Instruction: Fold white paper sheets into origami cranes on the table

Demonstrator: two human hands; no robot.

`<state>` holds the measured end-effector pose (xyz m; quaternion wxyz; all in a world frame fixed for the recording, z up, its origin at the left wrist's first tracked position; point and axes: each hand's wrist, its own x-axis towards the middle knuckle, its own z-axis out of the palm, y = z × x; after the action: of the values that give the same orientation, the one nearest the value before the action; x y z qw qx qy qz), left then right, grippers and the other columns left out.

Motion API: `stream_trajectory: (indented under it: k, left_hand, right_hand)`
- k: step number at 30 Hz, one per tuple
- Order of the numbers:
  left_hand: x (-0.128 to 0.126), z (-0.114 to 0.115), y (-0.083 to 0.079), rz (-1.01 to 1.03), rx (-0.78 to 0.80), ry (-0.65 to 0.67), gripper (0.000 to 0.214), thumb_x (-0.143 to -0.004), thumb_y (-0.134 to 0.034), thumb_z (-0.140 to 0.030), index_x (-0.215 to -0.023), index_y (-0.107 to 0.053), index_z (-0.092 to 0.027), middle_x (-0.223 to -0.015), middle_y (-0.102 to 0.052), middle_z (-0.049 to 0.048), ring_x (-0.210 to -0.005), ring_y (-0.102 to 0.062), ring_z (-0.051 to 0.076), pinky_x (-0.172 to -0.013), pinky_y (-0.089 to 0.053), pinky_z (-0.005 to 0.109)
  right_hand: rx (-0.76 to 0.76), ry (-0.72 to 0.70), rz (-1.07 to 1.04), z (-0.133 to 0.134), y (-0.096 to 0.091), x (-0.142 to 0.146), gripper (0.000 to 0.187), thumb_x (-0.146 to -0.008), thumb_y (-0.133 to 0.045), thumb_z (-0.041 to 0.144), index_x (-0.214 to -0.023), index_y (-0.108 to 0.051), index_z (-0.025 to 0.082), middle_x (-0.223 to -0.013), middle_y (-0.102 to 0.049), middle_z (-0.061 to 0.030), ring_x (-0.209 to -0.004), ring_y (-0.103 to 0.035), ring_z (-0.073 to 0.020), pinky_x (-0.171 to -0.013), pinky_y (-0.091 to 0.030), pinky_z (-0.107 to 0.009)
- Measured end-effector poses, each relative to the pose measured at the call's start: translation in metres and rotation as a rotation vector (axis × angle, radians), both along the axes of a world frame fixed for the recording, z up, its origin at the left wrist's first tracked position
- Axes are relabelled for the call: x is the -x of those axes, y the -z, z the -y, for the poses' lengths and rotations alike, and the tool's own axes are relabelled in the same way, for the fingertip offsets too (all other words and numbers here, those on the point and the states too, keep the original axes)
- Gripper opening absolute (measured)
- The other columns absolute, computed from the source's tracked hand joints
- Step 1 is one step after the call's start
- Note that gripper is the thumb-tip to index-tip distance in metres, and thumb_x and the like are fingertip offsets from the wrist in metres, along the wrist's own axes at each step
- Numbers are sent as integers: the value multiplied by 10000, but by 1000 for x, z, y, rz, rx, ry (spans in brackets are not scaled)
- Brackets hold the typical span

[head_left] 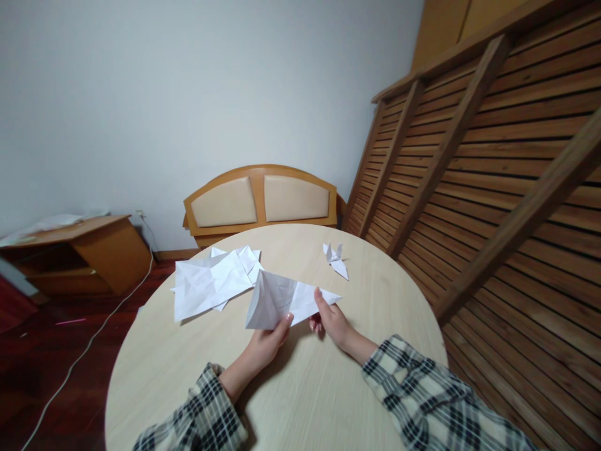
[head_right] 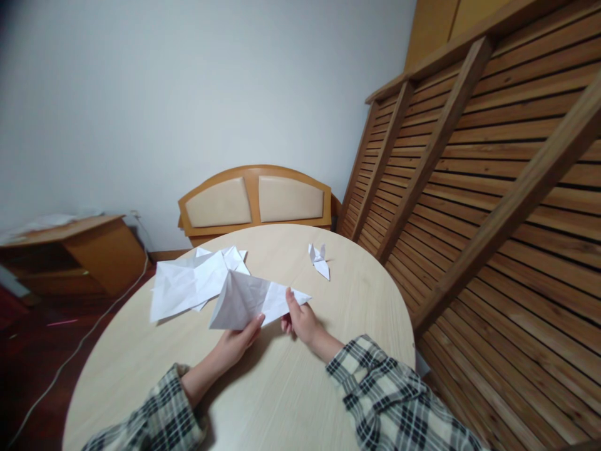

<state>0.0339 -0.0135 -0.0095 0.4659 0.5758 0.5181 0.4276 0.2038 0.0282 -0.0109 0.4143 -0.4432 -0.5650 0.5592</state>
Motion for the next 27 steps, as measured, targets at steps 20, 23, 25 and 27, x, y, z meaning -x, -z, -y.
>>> stream_trajectory:
  k: [20, 23, 25, 27]
  left_hand:
    - [9, -4, 8, -97, -2, -67, 516, -801, -493, -714, -590, -408, -251, -531, -366, -34, -528, -377, 167, -564, -365, 332]
    - [9, -2, 3, -162, 34, -67, 554, -805, -459, -724, -510, -386, -261, -492, -368, -22, -504, -398, 177, -574, -371, 342]
    - [8, -1, -2, -193, 43, -71, 583, -802, -435, -736, -463, -382, -265, -465, -375, -14, -499, -425, 186, -590, -380, 347]
    - [5, -3, -6, -202, 35, -88, 601, -790, -416, -751, -437, -393, -266, -448, -380, -8, -498, -440, 192, -601, -385, 349]
  right_hand:
    - [-67, 130, -67, -16, -5, -12, 768, -730, -305, 912, -530, -494, 196, -401, -467, 6, -367, -458, -98, -379, -358, -217]
    - [-83, 130, -78, -17, -6, -13, 760, -734, -314, 908, -538, -501, 198, -408, -470, 6, -374, -461, -103, -388, -367, -222]
    - [-122, 138, -66, -18, -8, -14, 742, -749, -327, 895, -520, -481, 206, -402, -456, 7, -372, -451, -105, -384, -353, -226]
    - [-156, 168, -54, -19, -8, -15, 718, -769, -339, 877, -504, -444, 218, -389, -430, 13, -360, -424, -103, -374, -323, -231]
